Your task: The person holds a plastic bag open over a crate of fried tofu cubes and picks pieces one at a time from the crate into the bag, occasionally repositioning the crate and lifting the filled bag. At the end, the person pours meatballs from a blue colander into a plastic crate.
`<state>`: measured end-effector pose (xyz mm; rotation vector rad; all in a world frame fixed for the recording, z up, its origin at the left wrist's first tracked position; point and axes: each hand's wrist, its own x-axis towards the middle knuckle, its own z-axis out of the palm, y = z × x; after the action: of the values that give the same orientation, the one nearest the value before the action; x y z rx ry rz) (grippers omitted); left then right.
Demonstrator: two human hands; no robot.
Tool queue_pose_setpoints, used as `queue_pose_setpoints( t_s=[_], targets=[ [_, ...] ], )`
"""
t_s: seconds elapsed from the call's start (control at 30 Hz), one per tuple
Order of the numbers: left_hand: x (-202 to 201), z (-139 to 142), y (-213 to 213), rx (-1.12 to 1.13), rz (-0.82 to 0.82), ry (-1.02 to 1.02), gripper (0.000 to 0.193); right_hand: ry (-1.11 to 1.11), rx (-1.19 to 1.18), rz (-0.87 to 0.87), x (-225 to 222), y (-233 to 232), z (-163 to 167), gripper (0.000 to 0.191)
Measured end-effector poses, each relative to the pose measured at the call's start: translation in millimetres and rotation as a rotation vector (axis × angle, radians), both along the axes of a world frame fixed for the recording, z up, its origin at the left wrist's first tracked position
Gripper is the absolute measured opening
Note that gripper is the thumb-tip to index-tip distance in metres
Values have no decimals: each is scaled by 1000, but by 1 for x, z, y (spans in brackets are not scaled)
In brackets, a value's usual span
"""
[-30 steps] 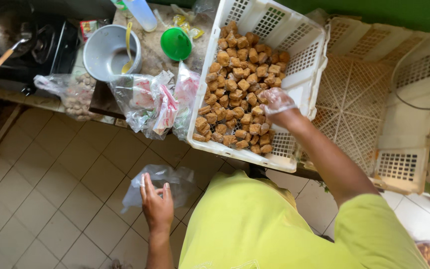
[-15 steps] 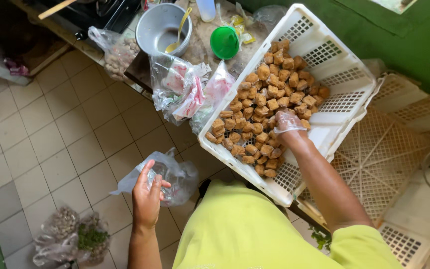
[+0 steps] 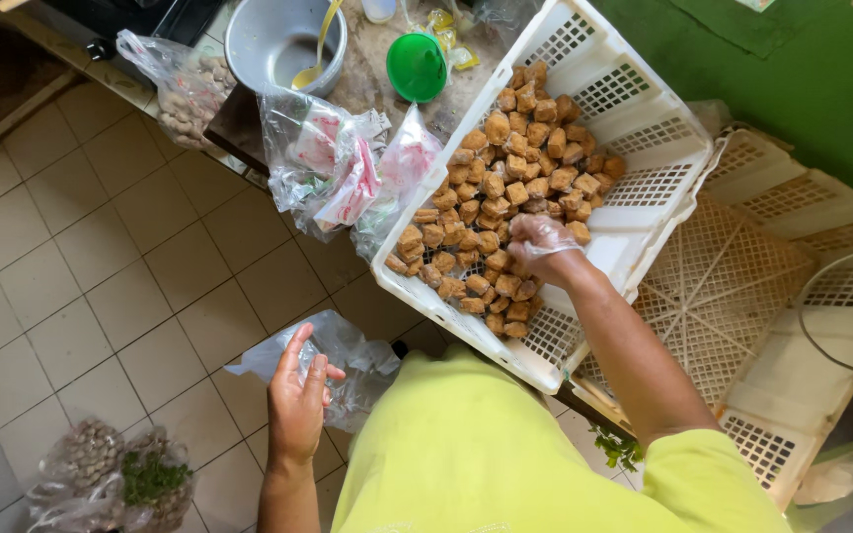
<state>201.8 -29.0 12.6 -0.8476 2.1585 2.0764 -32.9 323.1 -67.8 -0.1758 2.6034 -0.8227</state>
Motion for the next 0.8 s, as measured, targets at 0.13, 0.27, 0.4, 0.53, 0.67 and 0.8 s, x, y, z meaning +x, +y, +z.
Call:
queue_pose_setpoints(
  t_s=[0.13, 0.27, 0.4, 0.53, 0.67, 0.8],
  targets=[
    [5, -2, -14, -11, 3, 66, 55, 94, 195, 84, -6, -21, 17, 29],
    [12, -7, -24, 21, 6, 75, 55, 338, 128, 158, -24, -47, 27, 39],
    [17, -11, -27, 44, -3, 119, 54, 338, 260, 191, -46, -70, 25, 43],
    [20, -10, -25, 72, -21, 106, 56, 226, 292, 189, -58, -75, 24, 31],
    [25, -8, -25, 89, -37, 91, 56, 151, 202, 114, -38, -66, 24, 18],
    [25, -3, -28, 145, -41, 110, 56, -180, -190, 146, 5, -61, 16, 19]
  ],
)
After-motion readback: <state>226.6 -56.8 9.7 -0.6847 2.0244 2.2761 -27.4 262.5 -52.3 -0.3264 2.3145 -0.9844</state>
